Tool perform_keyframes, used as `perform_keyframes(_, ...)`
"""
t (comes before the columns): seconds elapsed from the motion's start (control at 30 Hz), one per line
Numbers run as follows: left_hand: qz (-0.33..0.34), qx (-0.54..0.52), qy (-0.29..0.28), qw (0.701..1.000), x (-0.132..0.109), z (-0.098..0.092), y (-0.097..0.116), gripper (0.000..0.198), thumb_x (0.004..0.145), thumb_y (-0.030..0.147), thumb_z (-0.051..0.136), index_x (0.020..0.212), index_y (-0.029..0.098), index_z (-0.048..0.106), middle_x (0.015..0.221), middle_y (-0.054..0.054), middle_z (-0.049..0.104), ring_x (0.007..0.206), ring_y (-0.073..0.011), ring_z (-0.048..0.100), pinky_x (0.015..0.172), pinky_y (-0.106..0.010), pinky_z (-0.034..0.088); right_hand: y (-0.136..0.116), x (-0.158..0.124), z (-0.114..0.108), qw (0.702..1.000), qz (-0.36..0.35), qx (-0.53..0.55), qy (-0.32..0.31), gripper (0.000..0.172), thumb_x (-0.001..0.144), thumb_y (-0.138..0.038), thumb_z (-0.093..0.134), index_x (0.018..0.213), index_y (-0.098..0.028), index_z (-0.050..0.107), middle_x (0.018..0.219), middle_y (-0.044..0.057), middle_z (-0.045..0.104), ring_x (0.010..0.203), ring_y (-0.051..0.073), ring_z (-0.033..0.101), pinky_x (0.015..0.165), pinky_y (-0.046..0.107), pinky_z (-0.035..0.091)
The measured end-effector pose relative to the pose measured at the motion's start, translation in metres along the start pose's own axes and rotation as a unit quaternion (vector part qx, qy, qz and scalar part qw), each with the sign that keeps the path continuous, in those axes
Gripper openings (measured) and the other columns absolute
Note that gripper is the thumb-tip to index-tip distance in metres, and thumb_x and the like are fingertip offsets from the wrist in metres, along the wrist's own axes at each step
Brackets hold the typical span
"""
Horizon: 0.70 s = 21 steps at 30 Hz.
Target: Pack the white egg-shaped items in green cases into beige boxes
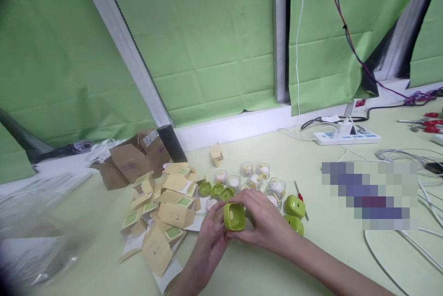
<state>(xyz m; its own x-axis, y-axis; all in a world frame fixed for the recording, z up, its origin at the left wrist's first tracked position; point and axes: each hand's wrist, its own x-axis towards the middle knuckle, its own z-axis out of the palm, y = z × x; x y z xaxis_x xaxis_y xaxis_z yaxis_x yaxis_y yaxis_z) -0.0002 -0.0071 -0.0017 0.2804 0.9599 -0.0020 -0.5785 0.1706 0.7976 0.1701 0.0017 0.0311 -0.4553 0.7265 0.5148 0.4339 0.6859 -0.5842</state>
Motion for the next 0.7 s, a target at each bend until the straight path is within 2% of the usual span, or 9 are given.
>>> perform_keyframes(0.1, 0.046, -0.026, 0.009, 0.999, -0.001, 0.0, 0.01, 0.041, 0.076, 0.026, 0.064, 0.115, 0.022, 0.052, 0.107, -0.007, 0.059, 0.094, -0.018, 0.056, 0.079, -0.029, 0.044, 0.005, 0.001, -0.009, 0.995, 0.032, -0.031, -0.084, 0.067, 0.064, -0.028, 0.071, 0.124, -0.022, 0.04, 0.117, 0.01, 0.053, 0.107, 0.026, 0.049, 0.087, 0.038, 0.043)
perform_keyframes(0.23, 0.093, -0.086, 0.014, 0.992, 0.001, -0.004, 0.025, 0.036, 0.08, 0.027, 0.056, 0.116, 0.024, 0.053, 0.104, -0.005, 0.06, 0.083, -0.0154, 0.056, 0.074, -0.028, 0.045, 0.018, -0.003, -0.011, 0.975, 0.038, -0.088, -0.202, 0.068, 0.062, -0.021, 0.07, 0.125, -0.022, 0.044, 0.119, 0.01, 0.054, 0.112, 0.031, 0.044, 0.094, 0.046, 0.034)
perform_keyframes(0.33, 0.094, -0.1, 0.015, 0.99, 0.002, -0.006, 0.029, 0.033, 0.08, 0.023, 0.053, 0.114, 0.021, 0.055, 0.098, -0.006, 0.061, 0.077, -0.0153, 0.056, 0.068, -0.028, 0.045, 0.024, -0.006, -0.006, 0.978, 0.062, -0.04, -0.195, 0.075, 0.066, -0.024, 0.069, 0.134, -0.026, 0.036, 0.126, 0.009, 0.051, 0.117, 0.031, 0.041, 0.097, 0.048, 0.03)
perform_keyframes(0.43, 0.09, -0.125, 0.029, 0.988, 0.002, -0.007, 0.028, 0.028, 0.08, 0.021, 0.051, 0.107, 0.018, 0.058, 0.097, -0.007, 0.061, 0.079, -0.0167, 0.057, 0.069, -0.029, 0.045, 0.022, -0.004, -0.003, 0.966, 0.145, 0.178, -0.118, 0.057, 0.078, -0.04, 0.061, 0.13, -0.03, 0.04, 0.128, 0.007, 0.049, 0.115, 0.028, 0.045, 0.094, 0.044, 0.036)
perform_keyframes(0.5, 0.089, -0.134, 0.032, 0.986, 0.003, -0.007, 0.027, 0.026, 0.08, 0.02, 0.051, 0.104, 0.018, 0.059, 0.094, -0.007, 0.061, 0.078, -0.0171, 0.057, 0.069, -0.029, 0.045, 0.019, 0.0, -0.001, 0.893, 0.21, 0.393, -0.066, 0.044, 0.085, -0.047, 0.047, 0.123, -0.025, 0.046, 0.12, 0.009, 0.055, 0.105, 0.025, 0.054, 0.086, 0.038, 0.043)
perform_keyframes(0.6, 0.087, -0.132, 0.027, 0.987, 0.003, -0.007, 0.027, 0.027, 0.08, 0.019, 0.051, 0.106, 0.018, 0.058, 0.091, -0.007, 0.061, 0.075, -0.0167, 0.057, 0.068, -0.029, 0.046, 0.016, 0.004, 0.004, 0.726, 0.258, 0.635, -0.057, 0.042, 0.089, -0.049, 0.038, 0.111, -0.016, 0.052, 0.097, 0.01, 0.064, 0.09, 0.019, 0.062, 0.075, 0.028, 0.047)
perform_keyframes(0.63, 0.084, -0.131, 0.027, 0.987, 0.003, -0.007, 0.026, 0.027, 0.08, 0.019, 0.051, 0.105, 0.018, 0.059, 0.091, -0.007, 0.061, 0.075, -0.0166, 0.057, 0.068, -0.029, 0.046, 0.016, 0.005, 0.006, 0.688, 0.265, 0.673, -0.064, 0.042, 0.088, -0.049, 0.038, 0.108, -0.015, 0.052, 0.092, 0.01, 0.065, 0.087, 0.017, 0.063, 0.073, 0.025, 0.047)
perform_keyframes(0.67, 0.082, -0.13, 0.027, 0.988, 0.003, -0.007, 0.025, 0.026, 0.08, 0.018, 0.051, 0.104, 0.017, 0.059, 0.091, -0.007, 0.061, 0.075, -0.0167, 0.057, 0.068, -0.029, 0.046, 0.016, 0.005, 0.009, 0.668, 0.271, 0.689, -0.068, 0.042, 0.088, -0.05, 0.039, 0.107, -0.014, 0.052, 0.087, 0.009, 0.065, 0.084, 0.016, 0.064, 0.072, 0.023, 0.047)
perform_keyframes(0.7, 0.08, -0.13, 0.027, 0.988, 0.003, -0.008, 0.024, 0.024, 0.08, 0.019, 0.05, 0.102, 0.016, 0.059, 0.091, -0.007, 0.061, 0.076, -0.0169, 0.057, 0.068, -0.029, 0.046, 0.017, 0.005, 0.01, 0.669, 0.278, 0.686, -0.068, 0.043, 0.088, -0.051, 0.039, 0.106, -0.014, 0.052, 0.084, 0.008, 0.065, 0.081, 0.015, 0.064, 0.071, 0.022, 0.047)
